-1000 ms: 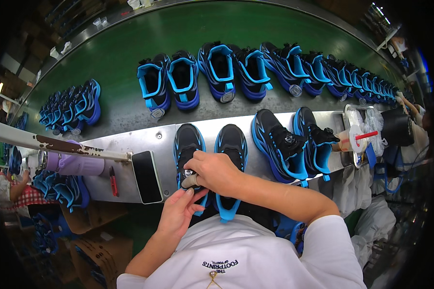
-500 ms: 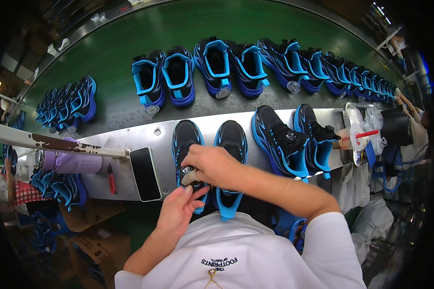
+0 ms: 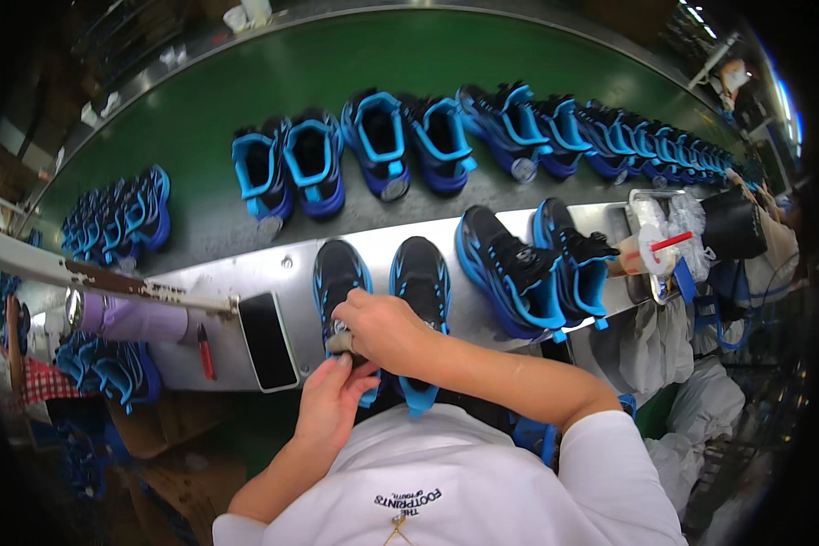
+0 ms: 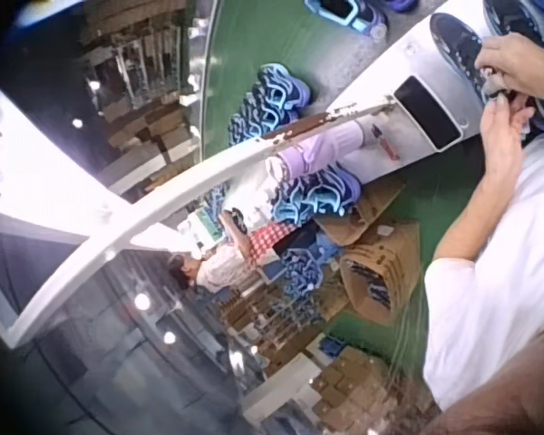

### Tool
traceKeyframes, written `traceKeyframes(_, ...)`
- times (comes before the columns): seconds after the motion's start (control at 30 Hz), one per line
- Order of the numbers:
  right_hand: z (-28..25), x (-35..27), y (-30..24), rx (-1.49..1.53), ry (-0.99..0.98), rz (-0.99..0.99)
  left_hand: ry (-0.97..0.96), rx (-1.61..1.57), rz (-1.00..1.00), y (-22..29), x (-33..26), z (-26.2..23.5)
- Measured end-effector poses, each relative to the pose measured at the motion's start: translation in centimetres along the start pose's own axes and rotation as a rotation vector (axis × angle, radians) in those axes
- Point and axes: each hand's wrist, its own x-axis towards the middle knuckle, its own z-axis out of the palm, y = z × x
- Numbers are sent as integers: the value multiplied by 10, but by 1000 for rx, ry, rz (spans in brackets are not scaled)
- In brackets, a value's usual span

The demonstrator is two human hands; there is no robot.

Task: The person wipes sneakers using a small cloth wrapped around their fingers and places the cleaned shoes onto the conveyor belt.

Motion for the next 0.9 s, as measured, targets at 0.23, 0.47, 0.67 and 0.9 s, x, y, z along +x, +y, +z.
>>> traceKeyframes(0.23,-50,67,99,-495,7,64,-92,1436,651,13,-39,17)
traceKeyframes(0.47,23,107,193,-988,-120,188,-254,1997,537,-19,0,33)
traceKeyframes(0.67,-71,78,248,-812,-195,481,-279,1886,862,13,23,26)
traceKeyframes(0.9,-39,169,100,-286,-128,258,-120,1848,701,3,35,19)
